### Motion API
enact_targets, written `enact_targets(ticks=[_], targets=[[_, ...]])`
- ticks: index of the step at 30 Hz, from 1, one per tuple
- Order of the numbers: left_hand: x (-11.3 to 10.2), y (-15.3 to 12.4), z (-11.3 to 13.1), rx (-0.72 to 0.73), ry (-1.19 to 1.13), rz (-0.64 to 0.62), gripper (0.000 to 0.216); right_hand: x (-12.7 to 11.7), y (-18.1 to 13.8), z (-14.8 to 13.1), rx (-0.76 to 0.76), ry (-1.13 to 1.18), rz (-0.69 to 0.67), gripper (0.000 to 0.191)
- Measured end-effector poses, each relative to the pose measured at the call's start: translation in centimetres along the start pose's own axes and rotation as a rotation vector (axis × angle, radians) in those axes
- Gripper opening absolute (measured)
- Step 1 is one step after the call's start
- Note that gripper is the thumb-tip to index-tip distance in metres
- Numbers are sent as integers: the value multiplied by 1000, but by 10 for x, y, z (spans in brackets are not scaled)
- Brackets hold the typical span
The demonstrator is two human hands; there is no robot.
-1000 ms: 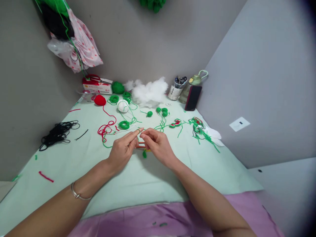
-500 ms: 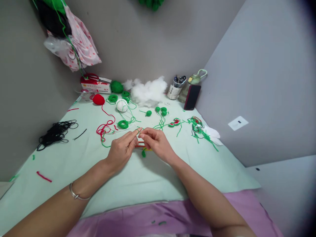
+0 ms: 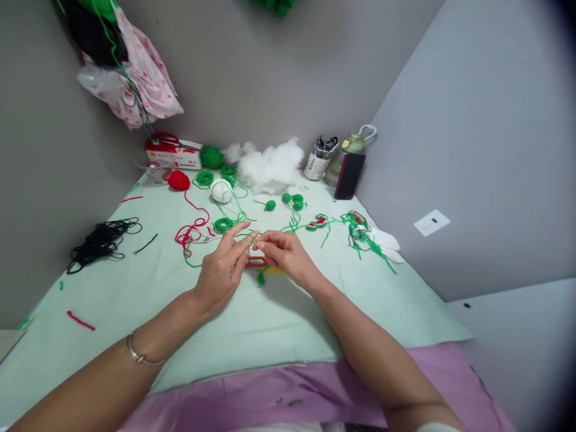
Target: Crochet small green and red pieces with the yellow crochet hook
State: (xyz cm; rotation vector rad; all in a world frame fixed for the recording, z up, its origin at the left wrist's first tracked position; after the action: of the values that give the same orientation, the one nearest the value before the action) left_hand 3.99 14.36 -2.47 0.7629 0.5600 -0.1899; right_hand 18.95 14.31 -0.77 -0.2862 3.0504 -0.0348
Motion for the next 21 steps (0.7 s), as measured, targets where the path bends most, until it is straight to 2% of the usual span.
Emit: enact_targets(ticks=[11, 18, 21], targets=[[0, 3, 1, -53, 16, -92, 41, 2, 0, 1, 8, 18, -17, 32], [0, 3, 1, -47, 34, -90, 41, 3, 0, 2, 18, 22, -23, 32], [1, 3, 1, -52, 45, -95, 42, 0, 1, 3, 12, 42, 18, 34]])
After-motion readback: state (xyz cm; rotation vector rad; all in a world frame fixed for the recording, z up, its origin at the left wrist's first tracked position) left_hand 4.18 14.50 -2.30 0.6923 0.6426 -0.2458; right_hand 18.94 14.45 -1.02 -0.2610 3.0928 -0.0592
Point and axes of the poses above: each hand's wrist, its own y-axis towards the middle knuckle, its own x-axis out of the palm, z = x × y, the point moved 5 cm from there along y, towards the middle knuckle, and after that the axes turned 2 degrees about x, right-handed, at the moved point
